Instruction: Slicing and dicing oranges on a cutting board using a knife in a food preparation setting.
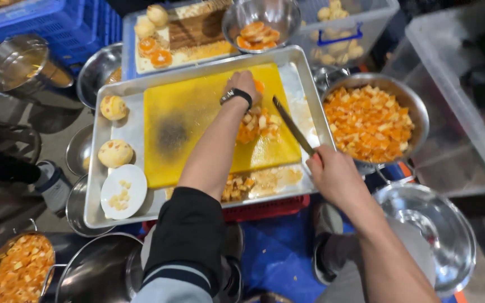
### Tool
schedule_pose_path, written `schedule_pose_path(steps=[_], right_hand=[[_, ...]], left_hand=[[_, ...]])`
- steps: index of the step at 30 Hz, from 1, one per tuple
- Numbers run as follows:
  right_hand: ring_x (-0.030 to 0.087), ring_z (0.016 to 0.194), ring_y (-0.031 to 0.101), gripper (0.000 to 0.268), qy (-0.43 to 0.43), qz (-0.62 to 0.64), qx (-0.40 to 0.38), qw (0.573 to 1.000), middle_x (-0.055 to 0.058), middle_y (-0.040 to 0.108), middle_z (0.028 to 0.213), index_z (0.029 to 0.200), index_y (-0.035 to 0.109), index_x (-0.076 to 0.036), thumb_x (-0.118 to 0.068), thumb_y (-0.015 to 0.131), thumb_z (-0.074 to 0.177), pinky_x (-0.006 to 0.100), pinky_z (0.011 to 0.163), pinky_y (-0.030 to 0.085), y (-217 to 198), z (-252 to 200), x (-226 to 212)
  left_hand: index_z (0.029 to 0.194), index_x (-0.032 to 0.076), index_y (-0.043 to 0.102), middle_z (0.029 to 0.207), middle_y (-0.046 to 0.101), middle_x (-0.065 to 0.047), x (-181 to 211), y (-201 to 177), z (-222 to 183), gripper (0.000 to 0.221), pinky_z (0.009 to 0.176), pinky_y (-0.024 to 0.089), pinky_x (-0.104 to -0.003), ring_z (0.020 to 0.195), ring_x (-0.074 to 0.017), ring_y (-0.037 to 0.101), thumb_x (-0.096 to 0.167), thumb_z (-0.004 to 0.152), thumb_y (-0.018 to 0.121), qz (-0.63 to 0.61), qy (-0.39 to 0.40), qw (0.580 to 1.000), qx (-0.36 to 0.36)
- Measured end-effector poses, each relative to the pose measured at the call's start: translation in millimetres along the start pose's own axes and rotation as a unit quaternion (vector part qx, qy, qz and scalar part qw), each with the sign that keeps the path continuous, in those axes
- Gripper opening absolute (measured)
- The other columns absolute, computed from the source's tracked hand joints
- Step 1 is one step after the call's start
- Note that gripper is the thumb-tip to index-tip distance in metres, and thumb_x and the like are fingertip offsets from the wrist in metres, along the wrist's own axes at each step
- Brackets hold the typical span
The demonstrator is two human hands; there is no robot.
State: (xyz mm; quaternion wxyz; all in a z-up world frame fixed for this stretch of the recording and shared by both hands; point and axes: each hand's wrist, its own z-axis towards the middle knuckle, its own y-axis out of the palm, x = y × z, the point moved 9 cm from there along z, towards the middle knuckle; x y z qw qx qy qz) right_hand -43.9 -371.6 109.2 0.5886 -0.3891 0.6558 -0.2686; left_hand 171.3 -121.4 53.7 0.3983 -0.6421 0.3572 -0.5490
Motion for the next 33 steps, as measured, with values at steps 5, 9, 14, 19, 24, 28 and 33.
schedule_pose_path(steps=[5,9,14,19,24,28,33], right_hand=[[0.05,0.106,0.07,0.035,0.005,0.002,-0.13,0.992,0.03,0.076,0.1,0.121,0.072,-0.009,-0.022,0.05,0.097,0.058,0.092,0.057,16.9,-14.7,-38.9],[0.044,0.093,0.076,0.035,-0.015,-0.024,-0.173,0.984,0.027,0.077,0.093,0.119,0.072,-0.007,-0.023,0.048,0.1,0.054,0.085,0.06,42.3,-13.9,-58.5],[0.047,0.095,0.074,0.033,-0.031,-0.03,-0.118,0.992,0.027,0.073,0.096,0.116,0.07,-0.007,-0.026,0.047,0.102,0.056,0.079,0.06,66.2,-3.1,-61.7],[0.048,0.095,0.072,0.027,-0.106,-0.014,-0.11,0.988,0.026,0.071,0.091,0.114,0.068,-0.004,-0.022,0.054,0.1,0.054,0.08,0.06,94.2,-29.0,-102.0],[0.039,0.085,0.074,0.024,-0.134,-0.038,-0.089,0.986,0.02,0.069,0.082,0.11,0.068,-0.001,-0.017,0.054,0.101,0.048,0.074,0.061,106.2,-37.4,-123.2],[0.042,0.089,0.073,0.025,-0.157,-0.062,-0.079,0.982,0.021,0.069,0.085,0.111,0.067,0.001,-0.016,0.053,0.101,0.051,0.073,0.06,115.6,-38.1,-130.5],[0.048,0.094,0.072,0.026,-0.177,-0.1,-0.076,0.976,0.026,0.07,0.089,0.109,0.067,0.001,-0.018,0.051,0.103,0.057,0.076,0.059,120.1,-34.9,-146.7]], left_hand=[[0.127,0.01,0.067,0.128,0.063,-0.019,-30.1,-20.6,-12.7,0.049,0.102,0.056,-0.055,0.121,-0.0432,0.066,0.014,0.079,0.077,-0.068,-0.026,0.997,-0.002],[0.121,0.014,0.069,0.128,0.065,-0.012,-89.5,-45.8,-45.7,0.039,0.107,0.053,-0.046,0.124,-0.0338,0.065,0.022,0.084,0.081,-0.167,-0.088,0.982,0.033],[0.116,0.004,0.07,0.12,0.07,-0.018,-133.1,-59.8,-127.8,0.039,0.103,0.054,-0.045,0.12,-0.0354,0.067,0.021,0.084,0.084,-0.251,-0.086,0.962,0.062],[0.111,0.017,0.077,0.103,0.076,-0.008,-172.6,-43.0,-186.7,0.029,0.093,0.058,-0.04,0.108,-0.0293,0.072,0.028,0.085,0.083,-0.237,-0.166,0.953,0.087],[0.107,0.02,0.078,0.099,0.077,-0.004,-181.8,-39.3,-192.7,0.03,0.095,0.058,-0.043,0.11,-0.0286,0.071,0.036,0.083,0.083,-0.209,-0.165,0.957,0.118],[0.106,0.015,0.076,0.103,0.077,-0.009,-184.0,-39.7,-190.4,0.032,0.097,0.056,-0.049,0.114,-0.0343,0.069,0.036,0.083,0.083,-0.21,-0.17,0.956,0.113],[0.1,0.011,0.077,0.092,0.078,-0.012,-184.3,-44.6,-194.0,0.029,0.092,0.058,-0.048,0.106,-0.0371,0.072,0.029,0.078,0.086,-0.242,-0.148,0.949,0.136]])
